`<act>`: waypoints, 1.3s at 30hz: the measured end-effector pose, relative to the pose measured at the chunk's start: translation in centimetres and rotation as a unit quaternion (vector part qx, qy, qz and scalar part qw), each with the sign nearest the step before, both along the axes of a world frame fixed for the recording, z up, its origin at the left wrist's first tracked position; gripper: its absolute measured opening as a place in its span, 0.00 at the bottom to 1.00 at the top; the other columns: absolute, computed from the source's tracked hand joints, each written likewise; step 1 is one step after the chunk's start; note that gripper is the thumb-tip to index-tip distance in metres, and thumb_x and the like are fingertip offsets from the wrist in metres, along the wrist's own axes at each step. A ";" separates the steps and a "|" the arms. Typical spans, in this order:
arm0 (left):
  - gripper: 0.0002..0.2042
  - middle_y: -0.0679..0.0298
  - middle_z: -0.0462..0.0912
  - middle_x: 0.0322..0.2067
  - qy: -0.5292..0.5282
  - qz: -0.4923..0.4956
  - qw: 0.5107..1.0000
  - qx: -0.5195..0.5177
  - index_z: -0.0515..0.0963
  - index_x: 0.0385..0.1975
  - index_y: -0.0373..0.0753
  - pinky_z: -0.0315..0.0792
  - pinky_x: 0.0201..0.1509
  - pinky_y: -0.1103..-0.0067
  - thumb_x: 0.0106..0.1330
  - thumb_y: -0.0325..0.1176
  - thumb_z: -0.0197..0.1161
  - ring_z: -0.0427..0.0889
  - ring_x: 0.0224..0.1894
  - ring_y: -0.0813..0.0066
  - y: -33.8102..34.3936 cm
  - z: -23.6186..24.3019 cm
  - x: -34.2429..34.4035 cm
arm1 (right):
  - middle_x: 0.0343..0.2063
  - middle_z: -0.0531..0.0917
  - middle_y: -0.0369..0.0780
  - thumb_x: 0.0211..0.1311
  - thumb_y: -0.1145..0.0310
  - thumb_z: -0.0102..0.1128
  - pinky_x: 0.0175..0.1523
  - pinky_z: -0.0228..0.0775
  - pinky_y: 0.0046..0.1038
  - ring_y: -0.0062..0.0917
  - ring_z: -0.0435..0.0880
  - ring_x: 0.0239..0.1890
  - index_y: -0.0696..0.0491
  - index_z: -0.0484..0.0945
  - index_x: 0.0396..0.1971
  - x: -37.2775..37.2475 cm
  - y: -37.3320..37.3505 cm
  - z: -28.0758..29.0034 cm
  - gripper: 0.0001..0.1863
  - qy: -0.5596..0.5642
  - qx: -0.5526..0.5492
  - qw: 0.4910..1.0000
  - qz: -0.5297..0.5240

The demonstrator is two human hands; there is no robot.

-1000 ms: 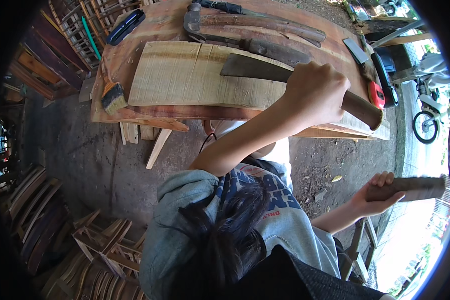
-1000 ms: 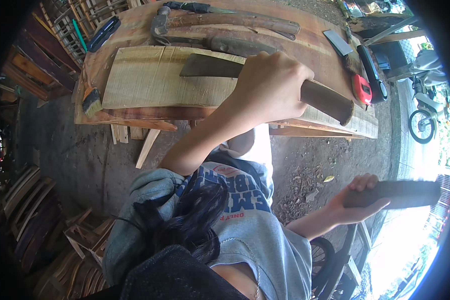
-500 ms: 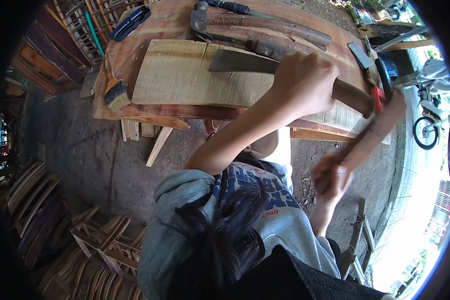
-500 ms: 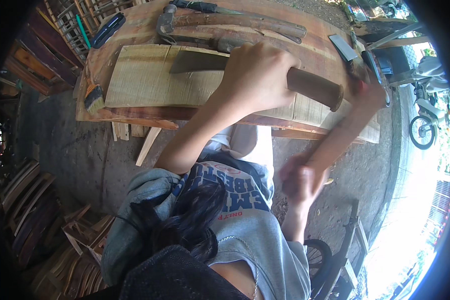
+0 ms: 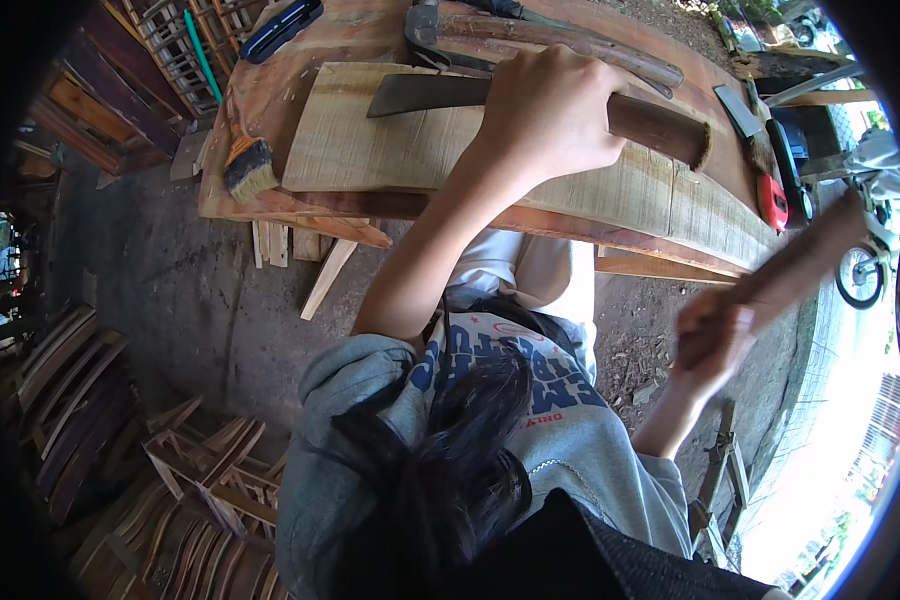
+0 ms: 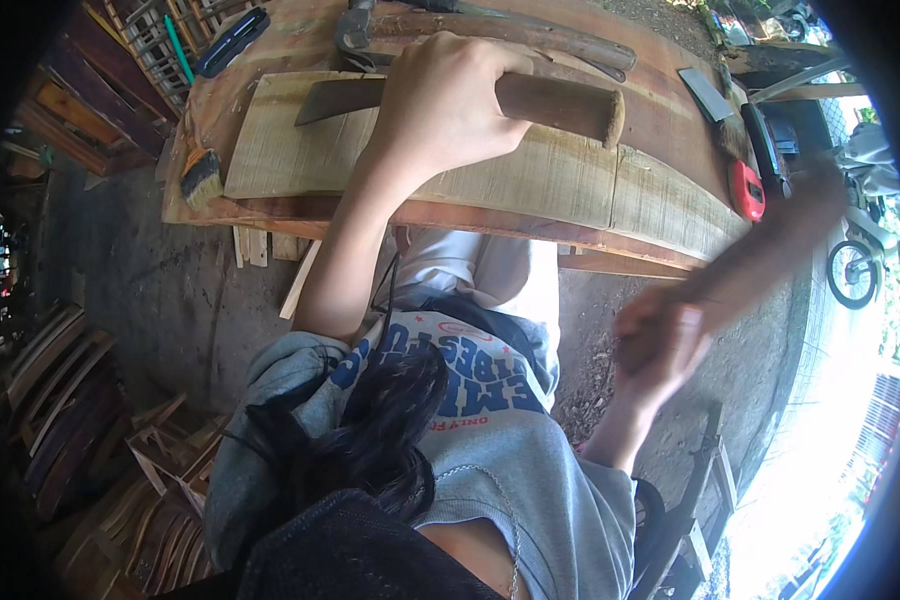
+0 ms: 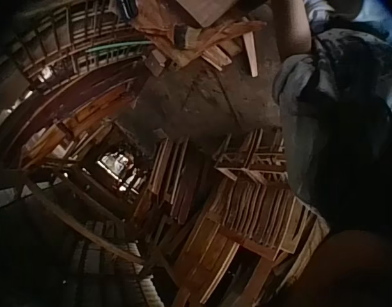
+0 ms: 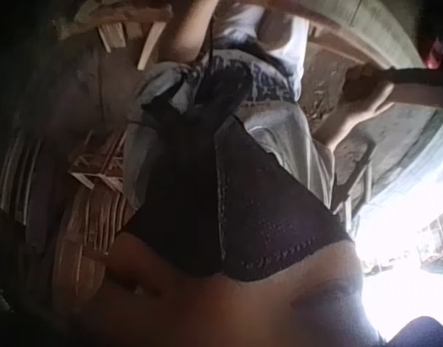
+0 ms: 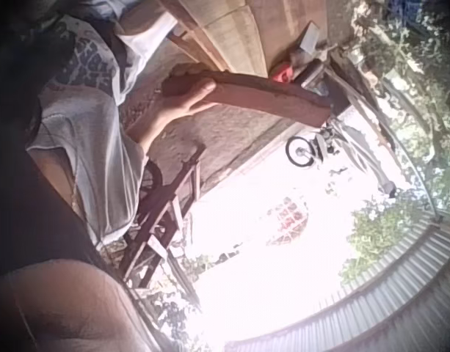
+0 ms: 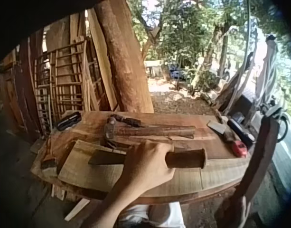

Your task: Manually shaping a piece of wood using a cleaver as a chisel and a wooden mallet, followed by hand-sanding.

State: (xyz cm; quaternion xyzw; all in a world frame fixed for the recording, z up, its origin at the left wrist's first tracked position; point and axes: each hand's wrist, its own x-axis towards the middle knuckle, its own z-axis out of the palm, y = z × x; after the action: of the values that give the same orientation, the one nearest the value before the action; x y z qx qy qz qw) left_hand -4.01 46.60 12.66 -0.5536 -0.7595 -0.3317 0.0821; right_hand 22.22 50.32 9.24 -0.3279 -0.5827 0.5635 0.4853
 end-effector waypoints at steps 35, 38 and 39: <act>0.10 0.58 0.81 0.22 -0.001 0.055 0.997 0.052 0.82 0.27 0.42 0.72 0.31 0.75 0.46 0.36 0.65 0.81 0.27 0.61 -3.4 0.0 -4.4 | 0.24 0.67 0.35 0.65 0.58 0.46 0.27 0.60 0.21 0.18 0.66 0.23 0.57 0.63 0.48 -6.9 -2.3 1.9 0.19 0.231 -0.080 0.970 0.009; 0.10 0.58 0.81 0.22 0.009 0.055 0.998 0.041 0.81 0.28 0.41 0.72 0.31 0.74 0.47 0.36 0.65 0.81 0.27 0.60 -3.1 0.1 -4.4 | 0.25 0.74 0.36 0.62 0.53 0.53 0.23 0.61 0.17 0.16 0.71 0.20 0.58 0.68 0.48 -7.2 -3.8 -1.3 0.24 -0.190 0.005 0.975 0.116; 0.11 0.60 0.82 0.25 0.022 0.054 0.997 0.042 0.83 0.29 0.47 0.76 0.35 0.71 0.44 0.39 0.65 0.82 0.29 0.59 -2.9 -0.2 -4.9 | 0.27 0.75 0.37 0.58 0.58 0.58 0.25 0.64 0.17 0.15 0.73 0.22 0.60 0.62 0.54 -6.6 -5.1 -0.2 0.30 -0.119 -0.127 0.953 0.248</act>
State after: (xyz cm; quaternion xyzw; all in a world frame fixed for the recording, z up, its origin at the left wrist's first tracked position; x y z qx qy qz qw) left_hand -8.91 43.70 12.42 -0.5148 -0.7718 -0.3463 0.1394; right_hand 15.61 45.27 9.08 -0.2964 -0.6230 0.6922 0.2118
